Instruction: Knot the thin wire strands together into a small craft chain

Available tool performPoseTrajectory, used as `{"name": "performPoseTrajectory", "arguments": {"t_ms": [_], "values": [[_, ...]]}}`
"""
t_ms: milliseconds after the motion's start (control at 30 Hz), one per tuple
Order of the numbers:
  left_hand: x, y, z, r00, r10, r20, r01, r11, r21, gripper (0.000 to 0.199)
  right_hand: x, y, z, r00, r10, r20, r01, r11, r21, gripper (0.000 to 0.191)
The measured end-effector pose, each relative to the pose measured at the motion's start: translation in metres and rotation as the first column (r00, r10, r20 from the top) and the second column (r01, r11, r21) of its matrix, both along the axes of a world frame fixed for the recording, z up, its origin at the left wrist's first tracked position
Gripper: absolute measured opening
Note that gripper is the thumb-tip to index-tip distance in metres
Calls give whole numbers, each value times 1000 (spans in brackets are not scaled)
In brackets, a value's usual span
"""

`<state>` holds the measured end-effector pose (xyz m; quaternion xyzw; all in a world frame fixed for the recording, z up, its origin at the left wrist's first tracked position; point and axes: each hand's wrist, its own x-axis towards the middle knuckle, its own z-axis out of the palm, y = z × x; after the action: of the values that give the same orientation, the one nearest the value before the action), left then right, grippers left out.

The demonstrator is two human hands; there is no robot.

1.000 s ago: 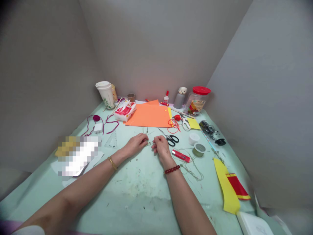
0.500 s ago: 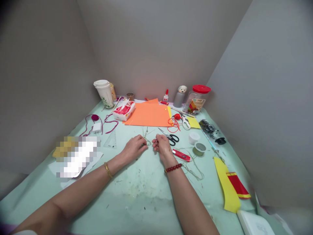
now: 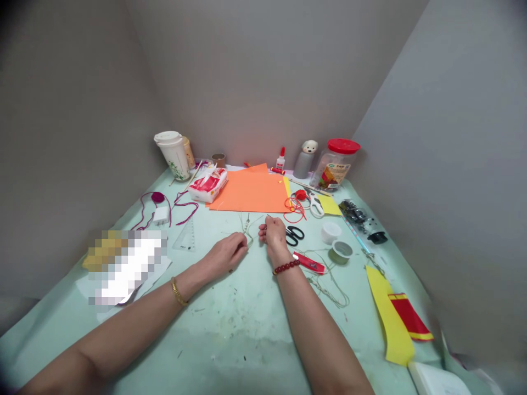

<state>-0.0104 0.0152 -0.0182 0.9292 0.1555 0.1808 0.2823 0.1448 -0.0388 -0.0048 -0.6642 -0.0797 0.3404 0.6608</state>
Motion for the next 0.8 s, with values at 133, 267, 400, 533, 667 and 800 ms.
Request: {"name": "performPoseTrajectory", "arguments": {"t_ms": [133, 267, 400, 533, 667, 800], "values": [[3, -3, 0, 998, 68, 3, -68, 995, -69, 16, 5, 7, -2, 1000, 16, 12, -16, 1000, 8, 15], [8, -5, -4, 990, 142, -7, -142, 990, -4, 13, 9, 13, -4, 1000, 21, 7, -21, 999, 27, 15], [10, -5, -5, 983, 179, -50, -176, 983, 55, 14, 13, 18, -5, 1000, 23, -8, -23, 999, 48, 14], [7, -3, -4, 983, 167, -69, -160, 982, 99, 18, 15, 23, -6, 1000, -15, -14, 16, 998, 65, 11], [3, -1, -3, 986, 138, -96, -125, 983, 134, 18, 17, 30, -10, 997, -82, -1, 82, 994, 78, 10], [1, 1, -1, 987, 108, -116, -90, 985, 149, 17, 21, 39, -15, 989, -146, 36, 143, 986, 87, 11]]}}
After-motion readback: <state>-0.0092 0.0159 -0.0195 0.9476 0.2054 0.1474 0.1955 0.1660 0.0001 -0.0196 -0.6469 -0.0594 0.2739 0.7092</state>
